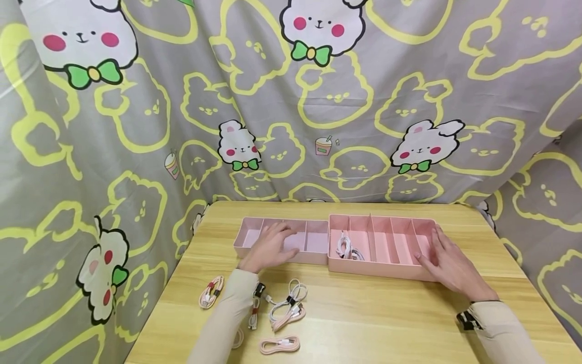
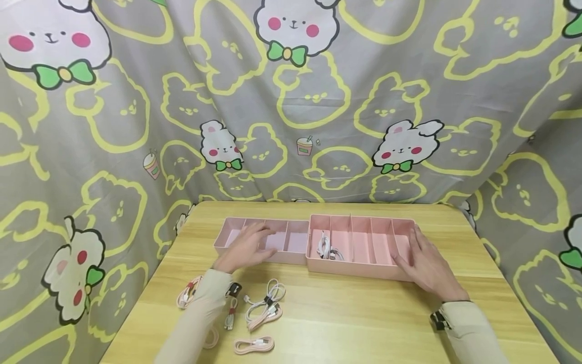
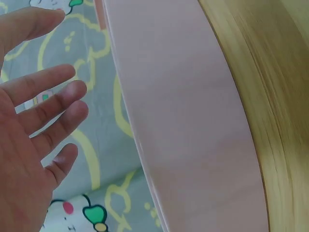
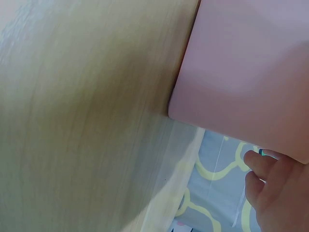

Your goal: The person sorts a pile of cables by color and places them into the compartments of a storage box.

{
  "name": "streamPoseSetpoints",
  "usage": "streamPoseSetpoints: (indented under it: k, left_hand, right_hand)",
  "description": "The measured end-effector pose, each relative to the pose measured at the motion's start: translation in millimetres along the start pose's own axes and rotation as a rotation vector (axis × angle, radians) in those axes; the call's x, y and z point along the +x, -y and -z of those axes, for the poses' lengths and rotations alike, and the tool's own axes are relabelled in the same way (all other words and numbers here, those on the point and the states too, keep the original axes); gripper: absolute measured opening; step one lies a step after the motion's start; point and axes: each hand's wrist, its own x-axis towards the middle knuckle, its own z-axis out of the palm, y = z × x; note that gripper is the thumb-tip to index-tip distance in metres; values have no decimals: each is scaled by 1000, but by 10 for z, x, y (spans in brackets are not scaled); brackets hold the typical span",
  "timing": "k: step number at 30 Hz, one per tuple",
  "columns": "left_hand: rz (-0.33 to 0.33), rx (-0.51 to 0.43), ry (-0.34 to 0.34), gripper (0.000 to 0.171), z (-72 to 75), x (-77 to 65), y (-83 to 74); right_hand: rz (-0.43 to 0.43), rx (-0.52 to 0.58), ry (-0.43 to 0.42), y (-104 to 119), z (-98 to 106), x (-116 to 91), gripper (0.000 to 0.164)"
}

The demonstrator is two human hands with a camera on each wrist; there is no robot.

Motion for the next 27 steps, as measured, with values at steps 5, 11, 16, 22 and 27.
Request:
streamPoseSetpoints:
  k: [5,11,16,22,27]
  left_hand:
    - [27,-32,-4,54,91,-103,65]
    - [64,-31,-8,57,144,-283,178]
    - [102,-2,-27,53,151,-499,308]
    - [133,25,-94,49,206,-728,455]
    - [183,30,-116,50,269,-909,568]
  right_hand:
    - [-6,11,3,-13,16,-2,95]
    - [-5,14,1,-14,22,-1,95]
    - [13,10,-10,-4,9,-4,95]
    - [5,-4,-10,7,13,0,96]
    - [7,-4,-15,11,19,6,96]
